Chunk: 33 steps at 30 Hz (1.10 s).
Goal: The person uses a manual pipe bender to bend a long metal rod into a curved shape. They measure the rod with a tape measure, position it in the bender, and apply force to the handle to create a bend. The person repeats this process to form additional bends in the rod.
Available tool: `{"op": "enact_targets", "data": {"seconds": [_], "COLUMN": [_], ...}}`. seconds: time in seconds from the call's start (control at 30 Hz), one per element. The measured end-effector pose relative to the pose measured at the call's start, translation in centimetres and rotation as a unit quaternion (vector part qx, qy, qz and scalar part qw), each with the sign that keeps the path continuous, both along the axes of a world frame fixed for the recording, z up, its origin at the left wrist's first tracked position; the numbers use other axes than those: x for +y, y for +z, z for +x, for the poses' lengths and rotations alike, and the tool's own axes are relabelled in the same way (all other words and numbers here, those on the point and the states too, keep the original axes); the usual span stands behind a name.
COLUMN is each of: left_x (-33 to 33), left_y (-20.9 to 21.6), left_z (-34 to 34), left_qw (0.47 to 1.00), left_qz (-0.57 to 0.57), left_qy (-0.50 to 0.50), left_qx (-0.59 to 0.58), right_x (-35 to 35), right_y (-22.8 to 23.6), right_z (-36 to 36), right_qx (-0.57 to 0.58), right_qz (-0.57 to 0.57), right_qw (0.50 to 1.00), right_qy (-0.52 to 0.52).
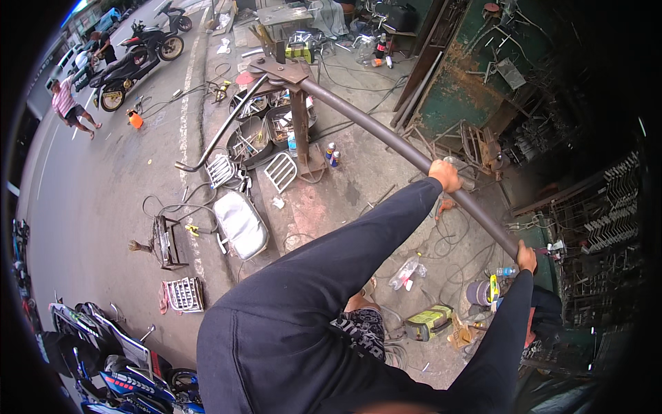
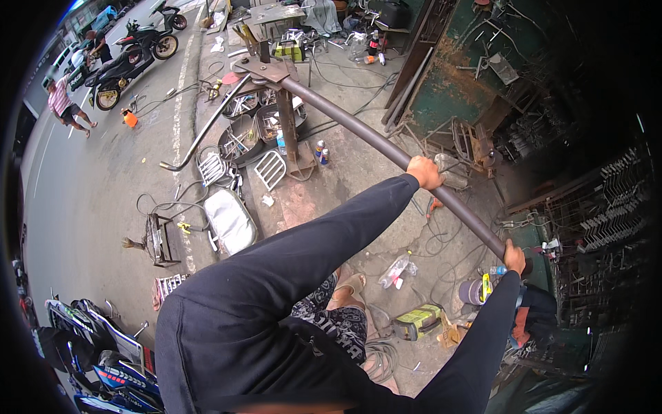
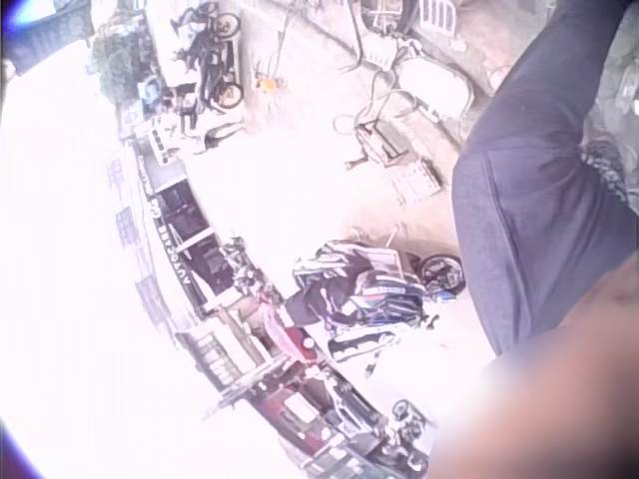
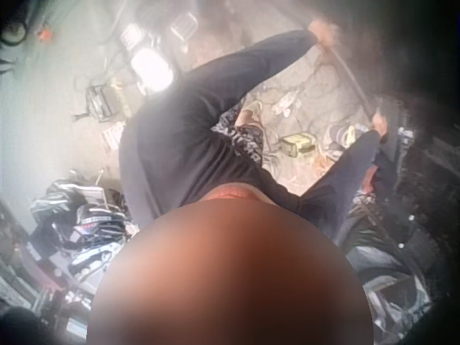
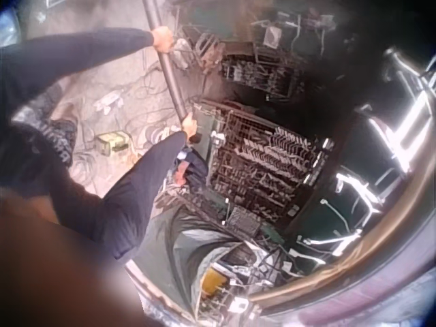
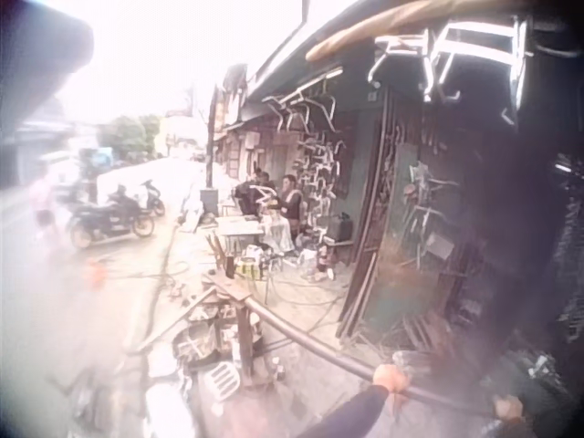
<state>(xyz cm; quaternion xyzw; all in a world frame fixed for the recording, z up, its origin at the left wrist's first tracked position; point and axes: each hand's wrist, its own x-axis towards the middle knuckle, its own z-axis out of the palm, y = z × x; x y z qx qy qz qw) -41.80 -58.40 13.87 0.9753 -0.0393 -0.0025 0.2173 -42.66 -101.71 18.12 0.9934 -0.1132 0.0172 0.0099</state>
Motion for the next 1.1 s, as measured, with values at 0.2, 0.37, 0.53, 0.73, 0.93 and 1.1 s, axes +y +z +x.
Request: {"op": "enact_targets", "data": {"seconds": [0.2,0.37,0.53,0.73,0.93,1.1], "left_x": [1.2,4.9,11.6,11.6,10.3,10.0], "left_y": [0.7,1.2,-0.5,-0.6,-2.4,-2.6], "left_z": [-7.1,-20.0,-34.6,-34.1,-32.2,-31.8], "left_qw": [0.998,0.985,0.973,0.971,0.966,0.97], "left_qz": [0.018,0.033,0.017,-0.025,-0.003,-0.026], "left_qy": [-0.047,-0.169,-0.231,-0.235,-0.258,-0.241], "left_qx": [-0.026,0.028,-0.01,-0.036,0.013,-0.023], "right_x": [1.1,5.6,15.6,16.6,13.6,12.5], "right_y": [0.2,0.3,-0.6,-0.7,-2.5,-2.9], "right_z": [-9.9,-31.1,-54.2,-52.8,-50.8,-49.6], "right_qx": [-0.047,-0.046,-0.014,-0.041,0.032,0.019], "right_qz": [-0.023,-0.019,-0.057,-0.03,-0.012,-0.029], "right_qw": [0.998,0.997,0.975,0.973,0.97,0.974], "right_qy": [-0.017,-0.067,-0.213,-0.224,-0.242,-0.226]}}
